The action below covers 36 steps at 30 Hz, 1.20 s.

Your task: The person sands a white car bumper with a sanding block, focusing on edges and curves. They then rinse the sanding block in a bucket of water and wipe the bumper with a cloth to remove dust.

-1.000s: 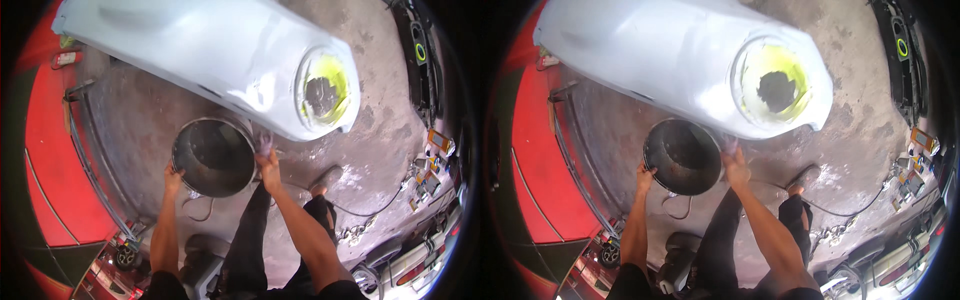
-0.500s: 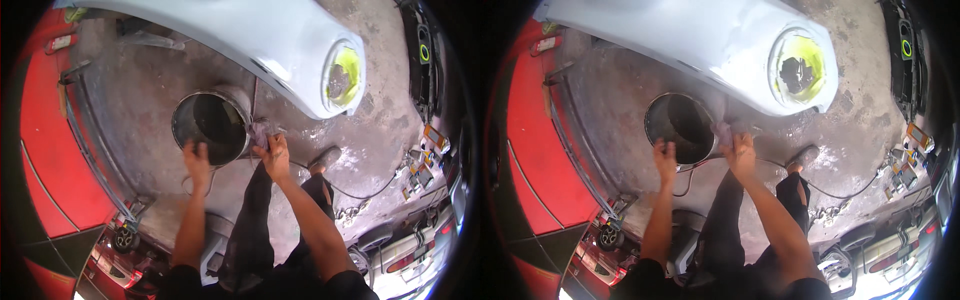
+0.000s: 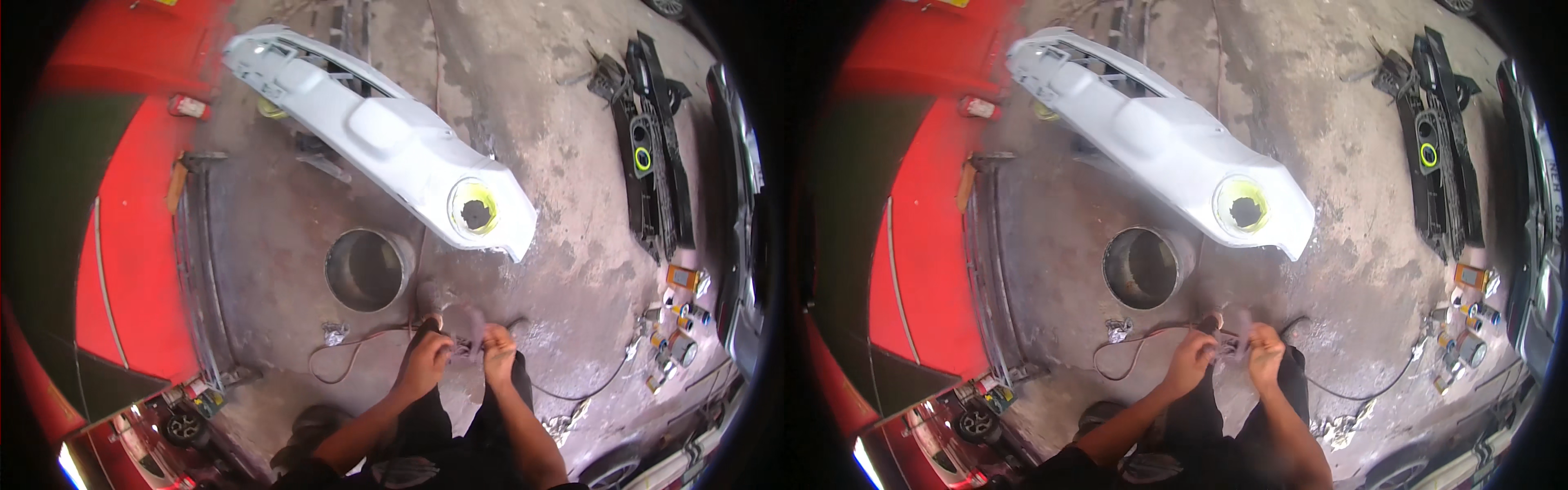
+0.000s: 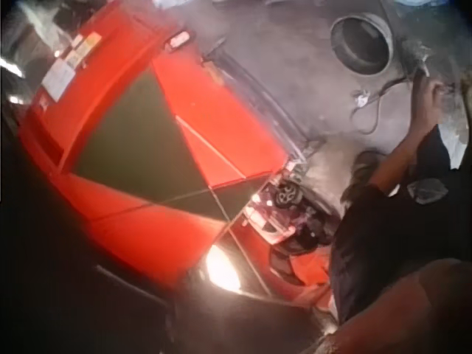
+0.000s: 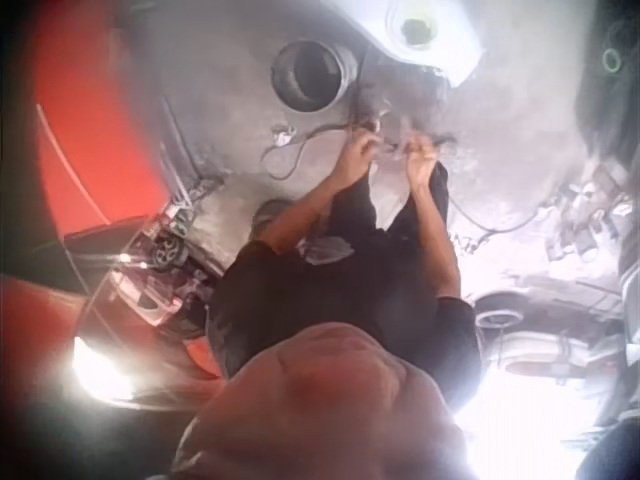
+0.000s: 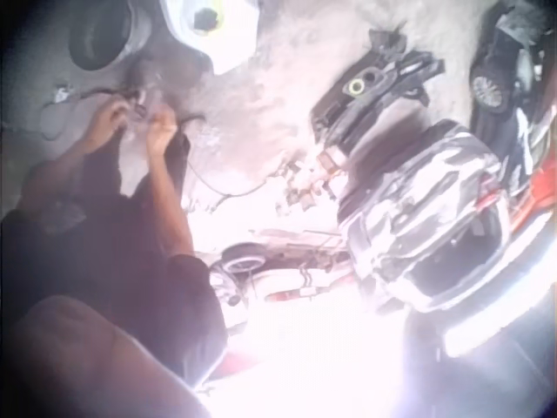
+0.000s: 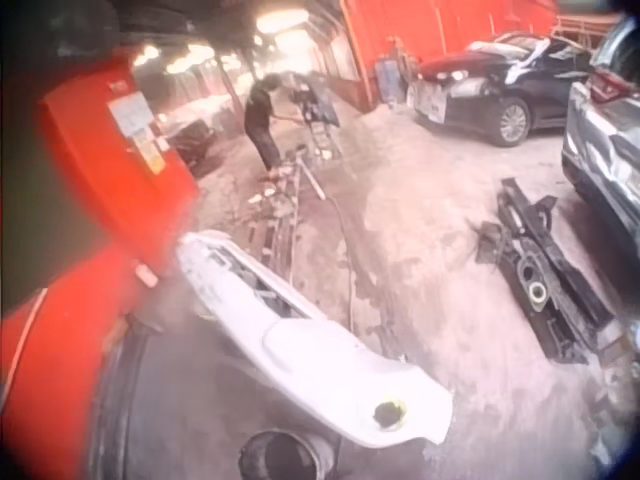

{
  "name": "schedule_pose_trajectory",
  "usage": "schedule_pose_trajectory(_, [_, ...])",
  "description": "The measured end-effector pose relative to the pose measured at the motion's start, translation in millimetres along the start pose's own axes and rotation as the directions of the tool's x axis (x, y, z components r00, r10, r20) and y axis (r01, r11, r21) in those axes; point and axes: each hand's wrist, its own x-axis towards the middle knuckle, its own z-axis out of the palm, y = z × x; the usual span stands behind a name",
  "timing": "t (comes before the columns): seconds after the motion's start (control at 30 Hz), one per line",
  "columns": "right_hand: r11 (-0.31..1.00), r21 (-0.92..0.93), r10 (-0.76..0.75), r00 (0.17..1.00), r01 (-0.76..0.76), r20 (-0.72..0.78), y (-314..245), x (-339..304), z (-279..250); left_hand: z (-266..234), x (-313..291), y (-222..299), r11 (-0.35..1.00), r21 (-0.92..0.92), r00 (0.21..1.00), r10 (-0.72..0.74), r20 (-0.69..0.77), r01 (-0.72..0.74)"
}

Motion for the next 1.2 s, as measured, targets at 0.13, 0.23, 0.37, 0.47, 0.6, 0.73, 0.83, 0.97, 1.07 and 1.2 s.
schedule_pose_trajectory(0.13, [0.945,0.181,0.277,0.961,-0.27,-0.014,-8.6,-4.5,-81.5,5.0,-44.7,26.3,0.821,-0.257,0.858,-0.506,0.084,0.509])
schedule_pose_trajectory(0.23, [0.937,0.161,0.283,0.945,-0.309,0.167,-65.5,-29.9,-98.9,-0.3,-53.6,48.4,0.697,-0.53,0.799,-0.598,-0.059,0.483])
schedule_pose_trajectory(0.37, [0.903,-0.071,-0.349,0.82,0.423,0.453,-136.7,-45.2,-80.1,27.7,-54.6,105.4,0.365,-0.874,0.875,-0.469,0.125,0.32])
schedule_pose_trajectory(0.47, [0.634,-0.339,-0.507,0.705,0.694,0.495,-133.4,-47.5,-66.7,38.4,-40.5,123.7,0.081,-0.933,0.886,-0.352,0.303,0.351])
schedule_pose_trajectory(0.6, [0.955,-0.168,-0.088,0.771,0.246,0.63,-129.4,-19.4,-67.0,0.2,-17.1,152.1,0.187,-0.846,0.832,-0.379,0.406,0.498])
schedule_pose_trajectory(0.73, [0.999,0.038,-0.043,0.988,0.037,0.15,-149.1,14.5,-13.1,-68.9,38.5,84.5,0.525,-0.605,0.799,-0.446,0.403,0.598])
schedule_pose_trajectory(0.83, [0.991,0.022,0.129,0.988,-0.131,0.085,-165.0,51.0,35.3,-101.9,83.4,-35.1,0.448,-0.663,0.765,-0.564,0.311,0.6])
schedule_pose_trajectory(0.97, [0.941,-0.138,-0.312,0.95,0.308,-0.007,-203.7,120.0,123.6,-116.3,199.9,-66.8,0.268,-0.859,0.767,-0.61,0.2,0.437])
schedule_pose_trajectory(1.07, [0.751,-0.396,-0.541,0.836,0.528,0.09,-215.6,177.2,192.3,-116.3,256.4,-71.2,0.053,-0.955,0.782,-0.588,0.206,0.292])
schedule_pose_trajectory(1.2, [0.599,-0.66,-0.509,0.852,0.453,0.123,-188.0,244.8,224.4,-112.5,298.8,-53.9,-0.142,-0.968,0.827,-0.503,0.25,0.207])
